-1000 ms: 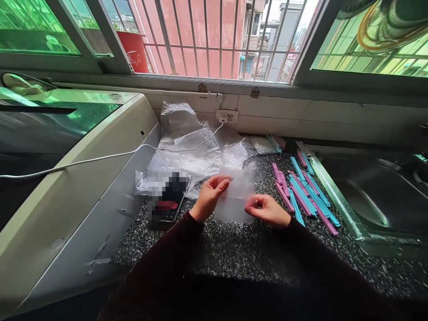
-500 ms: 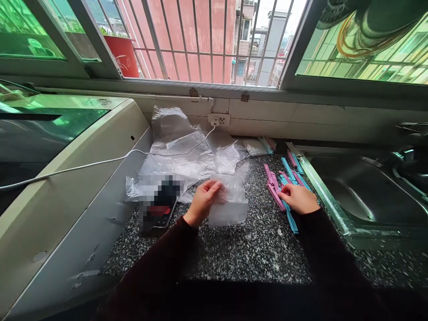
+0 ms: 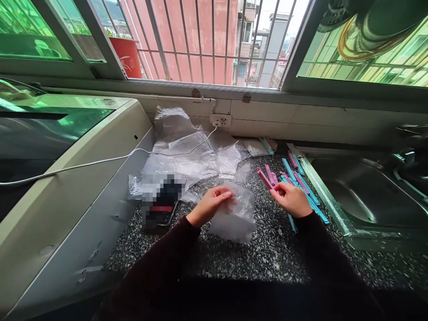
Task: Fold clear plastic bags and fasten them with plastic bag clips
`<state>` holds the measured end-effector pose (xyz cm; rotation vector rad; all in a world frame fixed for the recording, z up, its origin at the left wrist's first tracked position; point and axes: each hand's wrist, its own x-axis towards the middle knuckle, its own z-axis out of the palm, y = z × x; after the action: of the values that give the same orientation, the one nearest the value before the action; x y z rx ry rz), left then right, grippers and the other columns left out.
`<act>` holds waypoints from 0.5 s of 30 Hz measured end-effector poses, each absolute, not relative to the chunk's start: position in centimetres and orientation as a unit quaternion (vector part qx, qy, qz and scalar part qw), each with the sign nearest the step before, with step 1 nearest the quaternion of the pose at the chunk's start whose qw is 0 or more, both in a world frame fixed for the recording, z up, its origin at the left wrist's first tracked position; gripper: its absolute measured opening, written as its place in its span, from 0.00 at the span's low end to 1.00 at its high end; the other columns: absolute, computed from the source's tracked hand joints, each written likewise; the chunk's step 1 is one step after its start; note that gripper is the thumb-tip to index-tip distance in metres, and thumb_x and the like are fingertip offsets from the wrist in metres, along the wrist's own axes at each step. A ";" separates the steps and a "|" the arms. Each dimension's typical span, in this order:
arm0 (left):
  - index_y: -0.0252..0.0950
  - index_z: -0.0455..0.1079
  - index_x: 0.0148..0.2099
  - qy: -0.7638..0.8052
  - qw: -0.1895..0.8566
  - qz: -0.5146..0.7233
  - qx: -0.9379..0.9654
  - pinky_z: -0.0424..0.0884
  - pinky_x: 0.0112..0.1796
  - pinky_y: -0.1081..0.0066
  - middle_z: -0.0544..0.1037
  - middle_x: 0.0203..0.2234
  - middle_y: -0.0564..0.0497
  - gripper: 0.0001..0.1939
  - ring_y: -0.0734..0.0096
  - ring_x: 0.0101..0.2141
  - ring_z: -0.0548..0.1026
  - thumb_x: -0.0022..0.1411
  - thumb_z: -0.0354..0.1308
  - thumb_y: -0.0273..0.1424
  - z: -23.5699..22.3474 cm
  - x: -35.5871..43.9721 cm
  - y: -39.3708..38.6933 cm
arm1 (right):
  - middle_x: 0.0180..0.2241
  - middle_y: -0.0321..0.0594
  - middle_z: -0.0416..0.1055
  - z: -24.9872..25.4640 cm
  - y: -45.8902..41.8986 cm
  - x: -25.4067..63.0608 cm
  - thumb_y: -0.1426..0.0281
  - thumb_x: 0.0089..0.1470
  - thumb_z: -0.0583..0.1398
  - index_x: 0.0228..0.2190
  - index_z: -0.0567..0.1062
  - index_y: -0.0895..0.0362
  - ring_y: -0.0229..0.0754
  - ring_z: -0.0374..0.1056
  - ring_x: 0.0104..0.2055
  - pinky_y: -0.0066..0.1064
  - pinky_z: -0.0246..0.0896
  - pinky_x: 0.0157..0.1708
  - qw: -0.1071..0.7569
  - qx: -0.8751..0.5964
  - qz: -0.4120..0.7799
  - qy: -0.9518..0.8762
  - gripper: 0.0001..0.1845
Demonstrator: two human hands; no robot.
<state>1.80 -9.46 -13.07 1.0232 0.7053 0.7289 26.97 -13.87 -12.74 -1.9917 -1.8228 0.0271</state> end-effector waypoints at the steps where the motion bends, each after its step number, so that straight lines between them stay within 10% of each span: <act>1: 0.31 0.69 0.27 0.328 0.751 0.327 0.471 0.63 0.21 0.77 0.73 0.20 0.52 0.17 0.78 0.18 0.68 0.44 0.65 0.41 -13.2 1.9 -9.4 | 0.22 0.40 0.69 -12.4 -14.0 26.5 0.61 0.50 0.55 0.22 0.70 0.55 0.40 0.63 0.23 0.32 0.57 0.24 0.272 -0.687 0.033 -0.673 0.12; 9: 0.30 0.70 0.29 0.345 0.734 0.320 0.490 0.59 0.20 0.77 0.69 0.16 0.55 0.19 0.81 0.17 0.63 0.43 0.64 0.43 -14.0 2.1 -9.0 | 0.22 0.37 0.69 -13.3 -14.9 24.0 0.62 0.54 0.54 0.30 0.66 0.55 0.38 0.65 0.22 0.30 0.61 0.24 0.386 -0.582 0.194 -0.689 0.10; 15: 0.31 0.66 0.26 0.345 0.723 0.317 0.507 0.57 0.21 0.77 0.66 0.17 0.57 0.16 0.81 0.18 0.62 0.45 0.61 0.40 -13.6 1.9 -9.1 | 0.23 0.36 0.67 -14.4 -15.2 22.3 0.68 0.56 0.53 0.33 0.67 0.56 0.35 0.63 0.21 0.26 0.60 0.21 0.437 -0.519 0.070 -0.731 0.05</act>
<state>1.91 -9.09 -13.63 1.1197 0.7615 0.7003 22.29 -15.23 -14.37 -1.2914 -1.8179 0.1732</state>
